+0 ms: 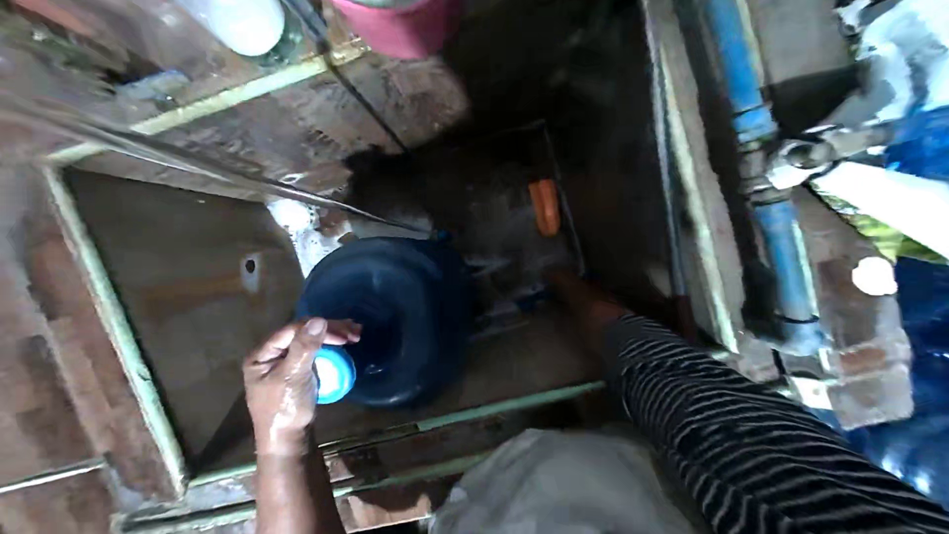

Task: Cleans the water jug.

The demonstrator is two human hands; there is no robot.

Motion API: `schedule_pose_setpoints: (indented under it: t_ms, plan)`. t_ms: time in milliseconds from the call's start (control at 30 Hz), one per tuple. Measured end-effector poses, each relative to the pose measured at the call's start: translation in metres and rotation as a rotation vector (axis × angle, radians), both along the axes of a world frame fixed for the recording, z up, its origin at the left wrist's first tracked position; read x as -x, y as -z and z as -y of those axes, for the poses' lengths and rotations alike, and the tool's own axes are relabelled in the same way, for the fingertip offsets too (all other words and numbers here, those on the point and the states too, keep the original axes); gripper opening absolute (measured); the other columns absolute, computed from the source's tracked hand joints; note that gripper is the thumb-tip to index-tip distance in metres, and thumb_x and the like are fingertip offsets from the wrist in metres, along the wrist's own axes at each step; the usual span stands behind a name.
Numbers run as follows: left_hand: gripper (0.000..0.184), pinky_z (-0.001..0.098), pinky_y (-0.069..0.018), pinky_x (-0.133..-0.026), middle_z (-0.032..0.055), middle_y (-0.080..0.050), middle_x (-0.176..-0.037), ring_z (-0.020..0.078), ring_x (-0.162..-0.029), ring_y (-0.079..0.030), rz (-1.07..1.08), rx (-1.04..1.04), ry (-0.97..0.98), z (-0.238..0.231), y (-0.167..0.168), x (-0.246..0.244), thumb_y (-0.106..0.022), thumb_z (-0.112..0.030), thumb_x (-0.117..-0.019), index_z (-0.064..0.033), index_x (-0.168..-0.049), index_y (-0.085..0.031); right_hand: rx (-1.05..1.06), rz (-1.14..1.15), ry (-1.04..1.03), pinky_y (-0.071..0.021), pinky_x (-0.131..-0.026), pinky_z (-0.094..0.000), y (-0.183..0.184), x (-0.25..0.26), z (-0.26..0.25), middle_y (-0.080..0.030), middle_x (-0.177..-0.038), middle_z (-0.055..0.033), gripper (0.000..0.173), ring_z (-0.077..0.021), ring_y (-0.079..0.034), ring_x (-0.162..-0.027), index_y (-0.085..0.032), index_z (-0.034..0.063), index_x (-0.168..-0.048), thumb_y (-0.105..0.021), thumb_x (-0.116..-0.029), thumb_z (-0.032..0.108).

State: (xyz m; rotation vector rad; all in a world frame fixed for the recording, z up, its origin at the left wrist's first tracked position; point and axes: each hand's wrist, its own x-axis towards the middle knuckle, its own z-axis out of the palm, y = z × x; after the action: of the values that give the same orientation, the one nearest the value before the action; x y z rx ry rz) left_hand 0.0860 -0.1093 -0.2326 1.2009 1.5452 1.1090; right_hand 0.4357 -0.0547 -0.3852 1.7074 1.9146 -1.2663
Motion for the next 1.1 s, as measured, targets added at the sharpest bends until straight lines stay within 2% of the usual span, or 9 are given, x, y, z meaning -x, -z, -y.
schedule_pose_setpoints:
  t_ms: [33,100,233,367,433,533,700,900,1100]
  plan:
    - [0.031,0.0289,-0.0621,-0.084,-0.0087,-0.077,-0.082,0.0080,-0.080,-0.074,0.016,0.004,-0.008,0.002,0.001,0.000,-0.055,-0.026,-0.1030,-0.0255,-0.082,-0.077,0.254,0.088,-0.070,-0.0273,-0.122,-0.0316,-0.016,0.005,-0.015,-0.044,-0.154,-0.0261,0.049,-0.0270,-0.040,-0.147,-0.045,-0.0091,-0.146,-0.046,-0.1105,0.024]
    - [0.030,0.0307,-0.0624,-0.084,-0.0068,-0.077,-0.082,0.0100,-0.080,-0.075,0.045,0.022,-0.037,0.003,0.000,0.002,-0.057,-0.029,-0.1024,-0.0243,-0.081,-0.077,-0.302,-0.210,-0.008,-0.0471,-0.106,-0.0470,0.029,-0.022,0.032,-0.063,-0.118,-0.0397,0.049,-0.0468,-0.064,-0.113,-0.062,-0.0192,-0.119,-0.062,-0.1002,0.026]
    - [0.031,0.0306,-0.0624,-0.083,-0.0063,-0.077,-0.080,0.0098,-0.079,-0.075,0.077,0.020,-0.050,0.000,0.002,0.000,-0.056,-0.027,-0.1022,-0.0228,-0.080,-0.077,0.358,0.128,0.123,-0.0288,-0.123,-0.0484,-0.038,-0.012,-0.005,-0.039,-0.159,-0.0252,0.051,-0.0374,-0.036,-0.150,-0.041,-0.0061,-0.151,-0.054,-0.1052,0.011]
    - [0.038,0.0290,-0.0618,-0.083,-0.0070,-0.076,-0.079,0.0077,-0.078,-0.074,0.072,0.007,-0.051,-0.003,0.001,-0.003,-0.047,-0.015,-0.1027,-0.0187,-0.078,-0.076,0.356,0.135,-0.147,-0.0397,-0.113,-0.0581,-0.029,-0.011,-0.013,-0.059,-0.138,-0.0295,0.035,-0.0445,-0.053,-0.133,-0.063,-0.0049,-0.130,-0.062,-0.1006,0.015]
    - [0.045,0.0290,-0.0617,-0.082,-0.0065,-0.076,-0.077,0.0077,-0.077,-0.073,0.083,0.013,-0.082,-0.003,0.000,-0.007,-0.038,-0.011,-0.1039,-0.0158,-0.075,-0.073,0.790,0.221,-0.441,-0.0463,-0.106,-0.0614,0.039,0.017,-0.076,-0.061,-0.132,-0.0333,0.043,-0.0456,-0.057,-0.129,-0.063,-0.0111,-0.127,-0.065,-0.0992,0.022]
    - [0.063,0.0333,-0.0619,-0.083,-0.0031,-0.074,-0.074,0.0117,-0.077,-0.073,0.159,-0.013,-0.113,-0.005,0.000,-0.008,-0.017,-0.023,-0.1102,-0.0129,-0.073,-0.067,0.361,0.129,-0.170,-0.0380,-0.112,-0.0617,0.034,0.021,-0.070,-0.054,-0.139,-0.0358,0.053,-0.0479,-0.051,-0.133,-0.051,-0.0139,-0.138,-0.064,-0.1020,0.023]
    - [0.078,0.0338,-0.0610,-0.080,0.0008,-0.070,-0.069,0.0132,-0.074,-0.072,0.369,-0.114,-0.428,-0.001,0.003,-0.020,0.005,-0.043,-0.1083,-0.0100,-0.076,-0.058,-0.096,-0.173,0.341,-0.0450,-0.109,-0.0551,-0.083,0.044,-0.048,-0.054,-0.143,-0.0294,0.063,-0.0410,-0.056,-0.130,-0.038,0.0008,-0.155,-0.065,-0.1004,0.017]
    - [0.096,0.0315,-0.0577,-0.084,0.0015,-0.074,-0.084,0.0097,-0.087,-0.070,0.488,-0.093,-0.436,0.018,0.004,-0.034,0.017,-0.054,-0.1010,-0.0042,-0.093,-0.065,-0.621,-0.559,0.075,-0.0585,-0.089,-0.0498,-0.153,0.112,0.053,-0.071,-0.111,-0.0278,0.050,-0.0361,-0.073,-0.100,-0.056,-0.0141,-0.133,-0.067,-0.0955,0.017]
    - [0.082,0.0334,-0.0415,-0.109,0.0274,-0.058,-0.134,0.0200,-0.125,-0.056,0.322,-0.057,-0.431,0.029,0.001,-0.039,0.010,-0.036,-0.1074,0.0150,-0.135,-0.048,-0.833,-0.468,-0.136,-0.0576,-0.090,-0.0544,-0.131,0.153,0.064,-0.067,-0.123,-0.0320,0.042,-0.0445,-0.071,-0.107,-0.057,-0.0174,-0.130,-0.061,-0.0954,0.006]
